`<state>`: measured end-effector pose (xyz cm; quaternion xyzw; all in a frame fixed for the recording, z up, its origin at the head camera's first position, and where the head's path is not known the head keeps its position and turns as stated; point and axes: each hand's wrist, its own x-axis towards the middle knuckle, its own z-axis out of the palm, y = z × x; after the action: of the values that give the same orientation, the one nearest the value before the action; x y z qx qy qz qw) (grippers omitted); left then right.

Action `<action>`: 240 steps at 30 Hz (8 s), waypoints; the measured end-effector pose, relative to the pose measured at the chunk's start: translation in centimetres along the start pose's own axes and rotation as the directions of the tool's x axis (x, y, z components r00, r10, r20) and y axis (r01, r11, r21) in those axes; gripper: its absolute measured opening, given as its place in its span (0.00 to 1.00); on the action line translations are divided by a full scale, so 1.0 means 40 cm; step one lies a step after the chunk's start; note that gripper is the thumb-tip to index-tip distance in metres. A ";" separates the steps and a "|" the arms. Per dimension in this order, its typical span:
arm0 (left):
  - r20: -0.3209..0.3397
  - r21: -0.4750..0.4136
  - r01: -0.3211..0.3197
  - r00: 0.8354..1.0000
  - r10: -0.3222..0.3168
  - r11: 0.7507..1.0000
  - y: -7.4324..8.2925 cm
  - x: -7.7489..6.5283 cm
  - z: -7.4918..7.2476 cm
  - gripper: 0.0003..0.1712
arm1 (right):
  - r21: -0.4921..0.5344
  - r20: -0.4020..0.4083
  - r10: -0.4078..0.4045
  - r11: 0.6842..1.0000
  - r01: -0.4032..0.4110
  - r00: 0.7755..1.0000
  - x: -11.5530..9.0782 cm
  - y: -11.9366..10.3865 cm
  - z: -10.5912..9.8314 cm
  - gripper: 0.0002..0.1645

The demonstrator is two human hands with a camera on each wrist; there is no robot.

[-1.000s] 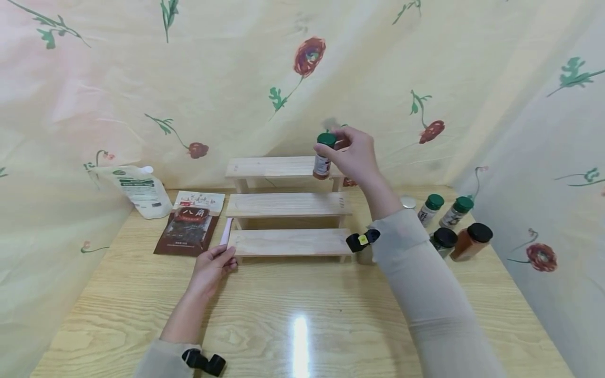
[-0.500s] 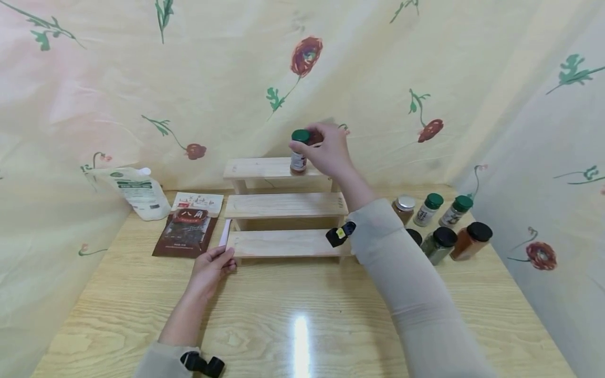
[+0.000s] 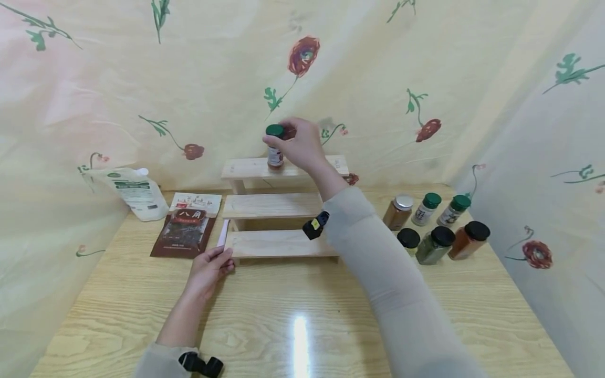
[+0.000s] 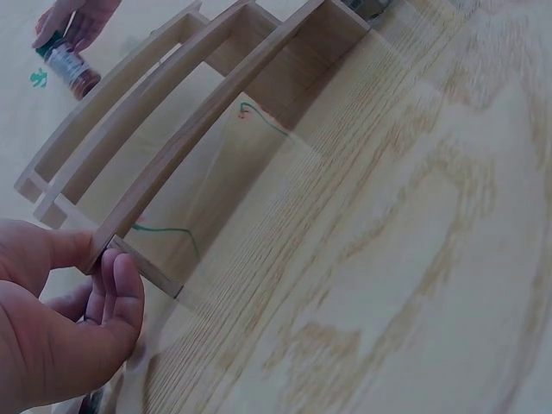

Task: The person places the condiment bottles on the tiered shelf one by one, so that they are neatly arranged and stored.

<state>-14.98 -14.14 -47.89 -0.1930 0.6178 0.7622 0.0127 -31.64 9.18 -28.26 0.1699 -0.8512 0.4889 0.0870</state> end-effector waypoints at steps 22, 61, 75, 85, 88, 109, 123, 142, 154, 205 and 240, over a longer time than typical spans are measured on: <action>0.004 0.020 0.019 1.000 -0.019 1.000 -0.005 0.010 -0.002 0.24 | 0.054 0.080 -0.013 0.998 0.009 0.997 0.058 -0.040 0.138 0.24; 0.016 0.002 0.001 1.000 -0.001 1.000 -0.006 0.003 -0.002 0.26 | 0.026 0.020 -0.132 0.991 0.131 0.991 -0.130 0.117 0.029 0.28; 0.020 -0.010 0.006 1.000 -0.006 1.000 -0.006 0.002 -0.003 0.26 | -0.059 0.009 -0.114 0.992 0.115 0.993 -0.219 0.168 -0.073 0.28; 0.024 -0.007 0.018 1.000 -0.018 1.000 -0.005 0.001 -0.001 0.27 | -0.120 -0.023 -0.101 0.988 0.097 0.995 -0.266 0.217 -0.128 0.23; 0.024 -0.008 0.018 1.000 -0.018 1.000 -0.006 0.000 -0.002 0.27 | -0.119 -0.025 -0.083 0.990 0.079 0.996 -0.279 0.229 -0.143 0.23; 0.018 -0.011 0.003 1.000 -0.003 1.000 -0.008 -0.002 -0.005 0.26 | -0.238 -0.085 0.014 0.971 -0.034 0.996 -0.353 0.305 -0.275 0.31; 0.016 -0.004 0.011 1.000 -0.011 1.000 -0.005 -0.002 -0.002 0.26 | -0.271 -0.131 0.100 0.954 -0.133 0.986 -0.378 0.363 -0.362 0.38; 0.023 0.011 0.017 1.000 -0.017 1.000 -0.007 -0.004 -0.003 0.28 | -0.322 -0.140 0.152 0.927 -0.190 0.978 -0.402 0.428 -0.406 0.38; 0.026 0.007 0.019 0.999 -0.019 1.000 -0.005 -0.005 -0.002 0.29 | -0.350 -0.087 0.196 0.912 -0.214 0.977 -0.395 0.459 -0.414 0.39; 0.032 0.002 0.004 0.999 -0.004 1.000 -0.012 -0.007 -0.003 0.26 | -0.461 -0.042 0.150 0.874 -0.152 0.988 -0.370 0.441 -0.425 0.30; 0.042 -0.052 0.014 0.999 -0.012 0.999 -0.010 -0.008 -0.006 0.28 | -0.343 -0.262 -0.003 0.935 -0.091 0.965 -0.284 0.255 -0.407 0.35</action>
<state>-14.51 -14.22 -48.22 -0.1813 0.5959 0.7819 0.0258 -25.24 30.26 -31.77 0.0673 -0.9099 0.3483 0.2149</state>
